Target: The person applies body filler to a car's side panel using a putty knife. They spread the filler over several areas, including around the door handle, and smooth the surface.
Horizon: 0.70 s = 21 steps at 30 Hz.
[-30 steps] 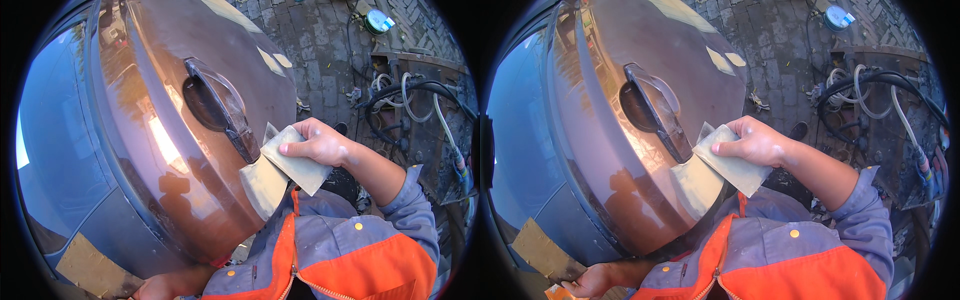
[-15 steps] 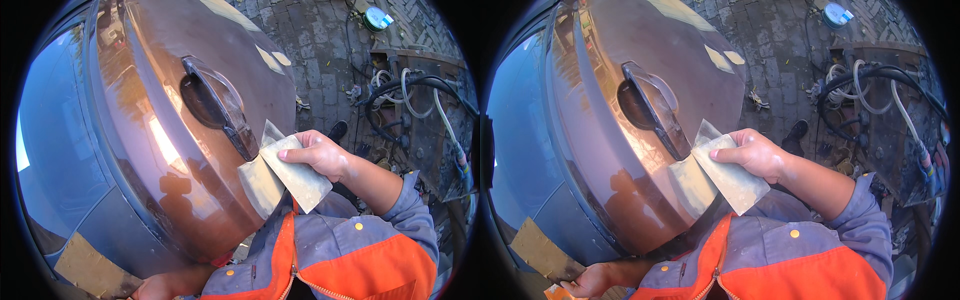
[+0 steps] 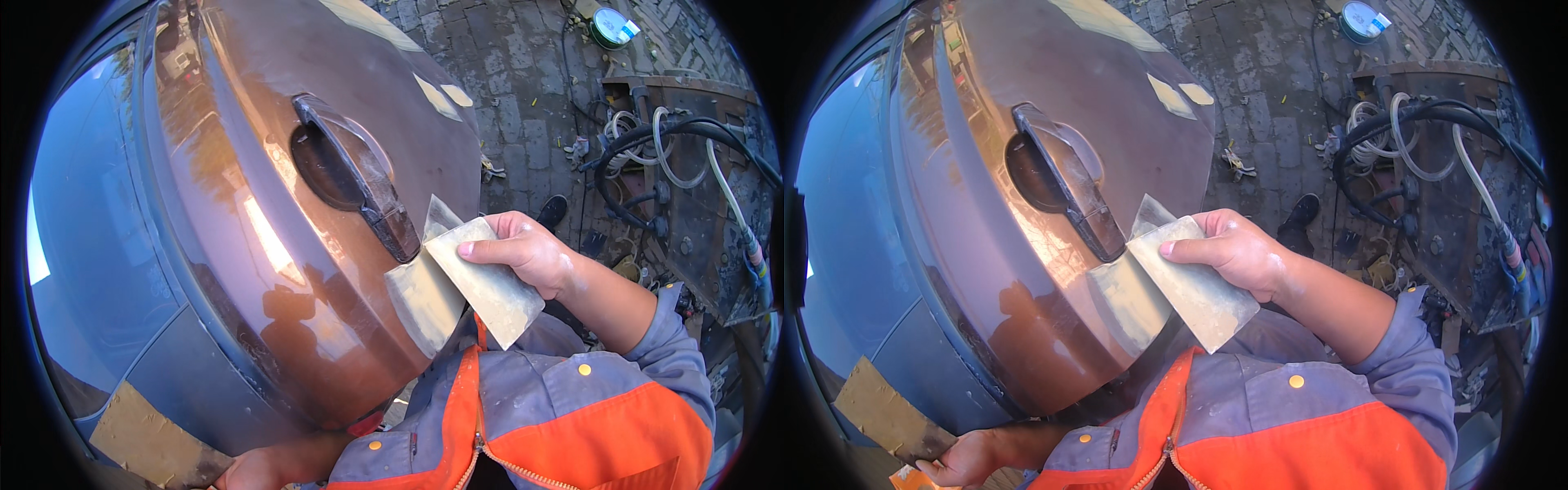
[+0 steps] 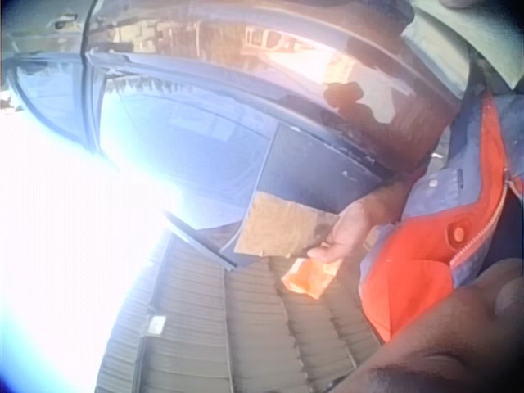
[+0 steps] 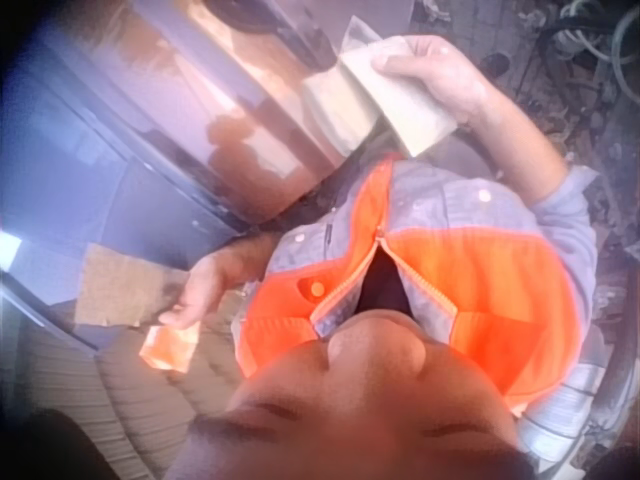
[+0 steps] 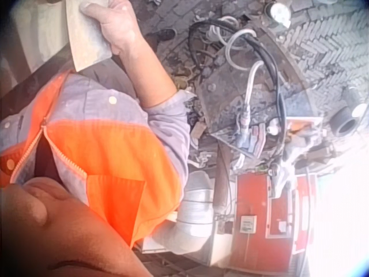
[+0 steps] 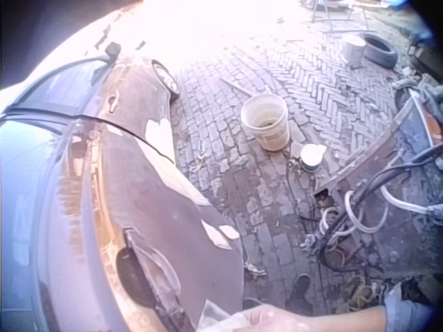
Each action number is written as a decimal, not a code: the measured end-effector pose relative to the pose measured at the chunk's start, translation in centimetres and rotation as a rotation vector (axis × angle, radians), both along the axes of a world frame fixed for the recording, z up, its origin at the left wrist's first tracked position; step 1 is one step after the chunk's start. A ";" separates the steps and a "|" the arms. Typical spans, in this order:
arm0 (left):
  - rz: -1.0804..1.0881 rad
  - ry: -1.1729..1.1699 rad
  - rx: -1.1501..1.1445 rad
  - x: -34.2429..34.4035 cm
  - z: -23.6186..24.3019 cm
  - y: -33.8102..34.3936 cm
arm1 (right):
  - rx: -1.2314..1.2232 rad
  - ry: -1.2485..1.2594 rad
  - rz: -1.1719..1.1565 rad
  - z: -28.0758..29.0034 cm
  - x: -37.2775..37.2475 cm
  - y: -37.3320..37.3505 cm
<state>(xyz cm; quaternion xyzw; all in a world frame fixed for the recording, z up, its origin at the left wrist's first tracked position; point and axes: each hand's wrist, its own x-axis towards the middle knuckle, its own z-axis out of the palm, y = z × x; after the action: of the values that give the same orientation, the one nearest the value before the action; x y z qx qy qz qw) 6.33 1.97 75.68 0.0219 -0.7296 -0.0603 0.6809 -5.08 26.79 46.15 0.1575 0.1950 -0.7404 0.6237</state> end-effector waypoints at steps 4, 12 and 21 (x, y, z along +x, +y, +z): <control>0.019 0.010 -0.010 -0.3 -0.1 0.1 | 0.058 0.100 0.050 -0.8 -0.9 0.1; 0.042 0.013 0.029 0.3 0.0 0.2 | 0.043 0.089 0.096 -0.5 -0.7 -0.4; 0.004 0.073 -0.020 0.1 0.6 -1.0 | -0.042 -0.040 -0.016 1.3 1.2 -0.7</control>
<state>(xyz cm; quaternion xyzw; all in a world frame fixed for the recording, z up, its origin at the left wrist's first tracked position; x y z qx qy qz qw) 6.48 0.95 76.30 0.0142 -0.7049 -0.0523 0.7073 -3.86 26.10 47.40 0.1608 0.1657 -0.7461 0.6245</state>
